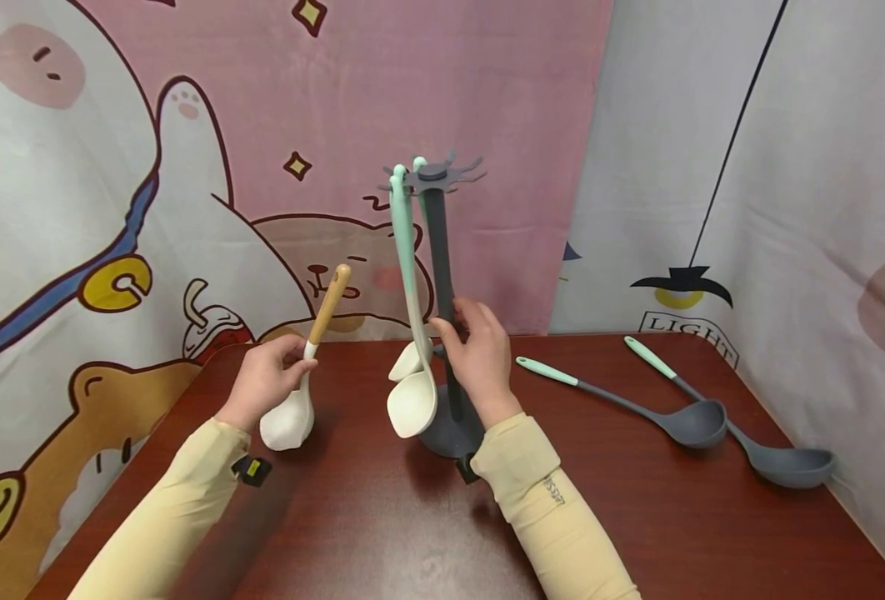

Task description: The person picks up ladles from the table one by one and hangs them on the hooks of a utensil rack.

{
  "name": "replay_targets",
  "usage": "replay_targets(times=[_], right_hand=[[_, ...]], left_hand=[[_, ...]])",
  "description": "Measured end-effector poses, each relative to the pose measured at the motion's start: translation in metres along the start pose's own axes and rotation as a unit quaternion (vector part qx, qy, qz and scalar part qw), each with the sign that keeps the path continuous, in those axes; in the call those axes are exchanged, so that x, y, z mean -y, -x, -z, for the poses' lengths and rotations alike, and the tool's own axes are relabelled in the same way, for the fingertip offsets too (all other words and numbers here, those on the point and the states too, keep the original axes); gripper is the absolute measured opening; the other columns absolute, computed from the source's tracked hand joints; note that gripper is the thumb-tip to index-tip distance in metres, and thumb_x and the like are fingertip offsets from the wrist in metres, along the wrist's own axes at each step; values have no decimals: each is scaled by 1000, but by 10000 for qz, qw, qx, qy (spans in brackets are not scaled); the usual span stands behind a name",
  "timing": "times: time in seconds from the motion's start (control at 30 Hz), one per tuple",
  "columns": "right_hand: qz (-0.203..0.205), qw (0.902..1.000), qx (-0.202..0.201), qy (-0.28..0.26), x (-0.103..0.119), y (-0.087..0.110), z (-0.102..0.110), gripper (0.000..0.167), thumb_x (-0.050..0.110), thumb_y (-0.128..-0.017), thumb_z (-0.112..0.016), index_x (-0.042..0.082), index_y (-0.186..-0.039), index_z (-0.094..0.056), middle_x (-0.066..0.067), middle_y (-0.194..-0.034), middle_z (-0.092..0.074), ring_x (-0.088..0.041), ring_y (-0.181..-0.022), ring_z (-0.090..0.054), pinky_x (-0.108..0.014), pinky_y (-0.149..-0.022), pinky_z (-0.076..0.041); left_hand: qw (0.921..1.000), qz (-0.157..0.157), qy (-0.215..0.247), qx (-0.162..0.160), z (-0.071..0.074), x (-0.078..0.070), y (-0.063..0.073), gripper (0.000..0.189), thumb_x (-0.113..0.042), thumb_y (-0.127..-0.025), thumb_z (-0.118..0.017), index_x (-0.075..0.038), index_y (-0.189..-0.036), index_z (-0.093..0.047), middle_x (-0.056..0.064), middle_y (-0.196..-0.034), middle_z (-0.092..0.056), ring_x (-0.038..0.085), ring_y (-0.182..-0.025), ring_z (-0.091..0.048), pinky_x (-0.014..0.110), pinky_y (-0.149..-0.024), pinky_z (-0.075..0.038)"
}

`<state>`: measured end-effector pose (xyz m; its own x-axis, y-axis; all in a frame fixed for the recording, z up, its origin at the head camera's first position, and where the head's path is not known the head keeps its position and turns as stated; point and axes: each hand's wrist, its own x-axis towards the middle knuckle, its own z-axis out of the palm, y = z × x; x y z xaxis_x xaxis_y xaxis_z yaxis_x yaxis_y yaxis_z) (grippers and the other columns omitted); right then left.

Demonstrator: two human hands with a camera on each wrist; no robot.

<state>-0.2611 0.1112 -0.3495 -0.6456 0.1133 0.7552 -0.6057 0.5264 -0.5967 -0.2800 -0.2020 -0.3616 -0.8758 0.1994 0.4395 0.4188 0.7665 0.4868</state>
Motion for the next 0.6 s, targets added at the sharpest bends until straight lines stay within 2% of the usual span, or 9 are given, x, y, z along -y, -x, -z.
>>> replay_targets(times=[0.13, 0.23, 0.47, 0.6], right_hand=[[-26, 10000, 0, 26, 0, 0, 0, 18, 12, -87, -77, 5, -101, -69, -9, -90, -64, -22, -81, -65, -39, -72, -56], [-32, 10000, 6, 59, 0, 0, 0, 18, 14, -88, -77, 5, -102, -69, -10, -90, -64, -22, -82, -65, -39, -72, -56], [17, 10000, -4, 43, -1, 0, 0, 17, 13, -88, -77, 6, -101, -68, -9, -89, -64, -22, -81, -66, -39, -72, -56], [34, 10000, -32, 37, -2, 0, -1, 17, 10, -87, -78, 6, -100, -68, -9, -89, -64, -22, -81, -66, -39, -71, -56]], left_hand=[[9992, 104, 390, -2, 4, -9, 0, 15, -10, -88, -76, -7, -100, -68, 7, -89, -70, 23, -78, -68, 36, -59, -55], [9980, 50, 633, -40, 8, -19, 0, 14, -10, -88, -76, -7, -98, -67, 6, -87, -69, 19, -71, -66, 32, -55, -54], [9969, -253, 708, -245, 20, -46, 1, 16, -9, -86, -78, -7, -100, -69, 4, -88, -70, 20, -79, -67, 39, -70, -55], [9950, -363, 870, -319, 27, -59, 0, 17, -9, -85, -79, -7, -100, -69, 3, -87, -70, 18, -78, -66, 39, -72, -55]])
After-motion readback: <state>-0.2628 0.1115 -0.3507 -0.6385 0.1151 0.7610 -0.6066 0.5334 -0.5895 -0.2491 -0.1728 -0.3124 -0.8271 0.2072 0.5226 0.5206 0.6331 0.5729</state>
